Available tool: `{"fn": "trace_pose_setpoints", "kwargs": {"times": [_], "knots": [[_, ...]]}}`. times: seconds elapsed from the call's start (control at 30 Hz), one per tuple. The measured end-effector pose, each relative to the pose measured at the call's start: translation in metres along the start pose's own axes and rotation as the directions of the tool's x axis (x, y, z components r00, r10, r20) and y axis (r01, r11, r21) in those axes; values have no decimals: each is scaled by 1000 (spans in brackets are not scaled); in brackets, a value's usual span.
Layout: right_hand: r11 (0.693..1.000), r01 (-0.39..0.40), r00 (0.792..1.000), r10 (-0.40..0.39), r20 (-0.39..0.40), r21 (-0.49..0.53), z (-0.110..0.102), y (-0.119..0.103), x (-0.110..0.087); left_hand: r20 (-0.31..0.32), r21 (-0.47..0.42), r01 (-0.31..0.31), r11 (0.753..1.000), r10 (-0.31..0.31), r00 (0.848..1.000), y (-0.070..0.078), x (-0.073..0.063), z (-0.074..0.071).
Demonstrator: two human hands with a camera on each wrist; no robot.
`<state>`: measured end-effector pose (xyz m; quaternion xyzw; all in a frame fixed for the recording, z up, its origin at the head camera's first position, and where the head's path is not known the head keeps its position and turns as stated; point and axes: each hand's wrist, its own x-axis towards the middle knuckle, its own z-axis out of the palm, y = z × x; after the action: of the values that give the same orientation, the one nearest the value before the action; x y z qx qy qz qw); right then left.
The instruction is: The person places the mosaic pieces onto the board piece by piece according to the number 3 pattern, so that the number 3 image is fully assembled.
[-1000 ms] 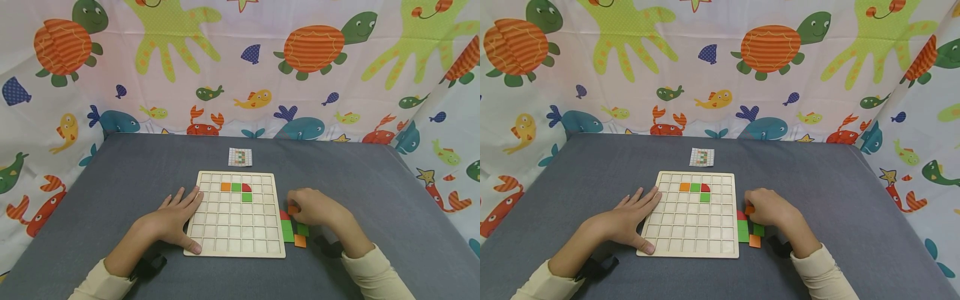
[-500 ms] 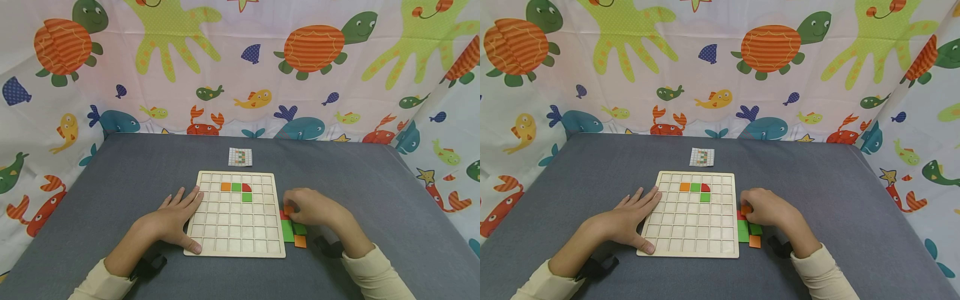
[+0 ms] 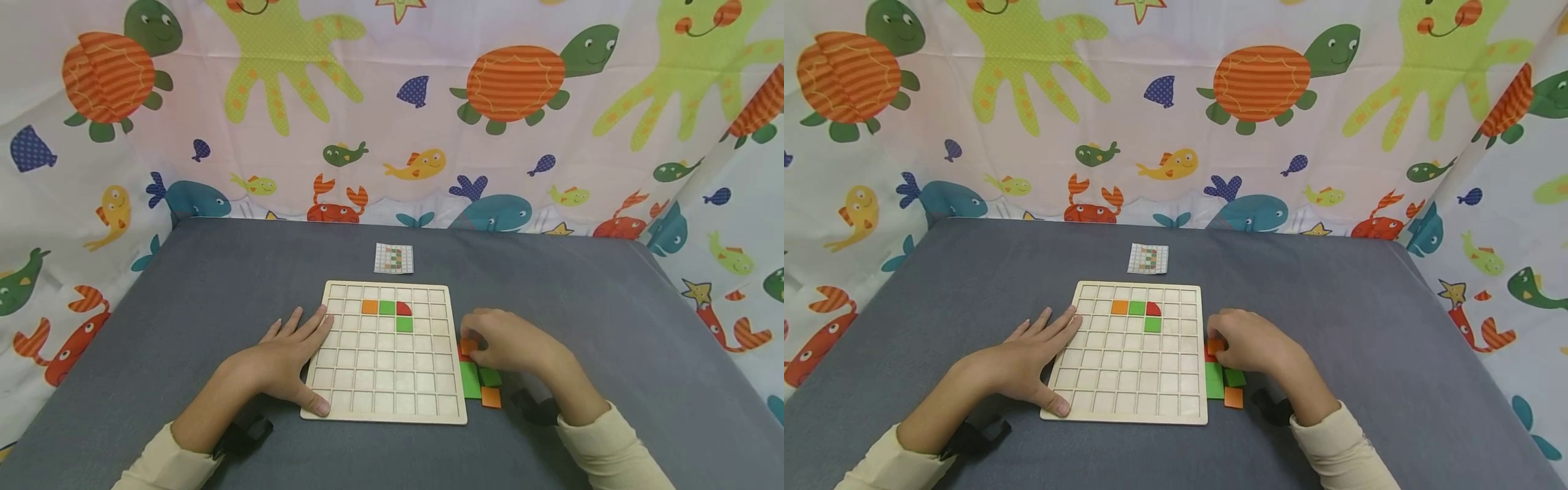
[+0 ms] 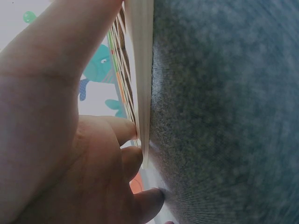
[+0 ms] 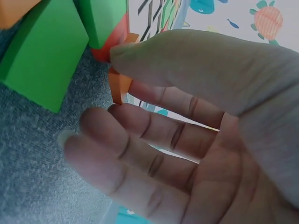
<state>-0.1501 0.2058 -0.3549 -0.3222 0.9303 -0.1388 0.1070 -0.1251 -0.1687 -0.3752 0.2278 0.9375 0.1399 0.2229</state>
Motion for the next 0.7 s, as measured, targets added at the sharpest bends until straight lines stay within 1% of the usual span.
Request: {"fn": "trace_pose_setpoints", "kwargs": {"times": [0.13, 0.37, 0.7], "knots": [[1000, 18, 1000, -18, -10, -6, 1, -1, 2, 5, 0, 7, 1000, -7, 1000, 0, 0, 0], [999, 38, 999, -38, 1, -2, 0, -7, 8, 0, -6, 7, 1000, -7, 1000, 1, 0, 0], [996, 84, 996, -84, 1, -11, 2, -17, 23, 0, -7, 13, 1000, -13, 1000, 2, 0, 0]]}}
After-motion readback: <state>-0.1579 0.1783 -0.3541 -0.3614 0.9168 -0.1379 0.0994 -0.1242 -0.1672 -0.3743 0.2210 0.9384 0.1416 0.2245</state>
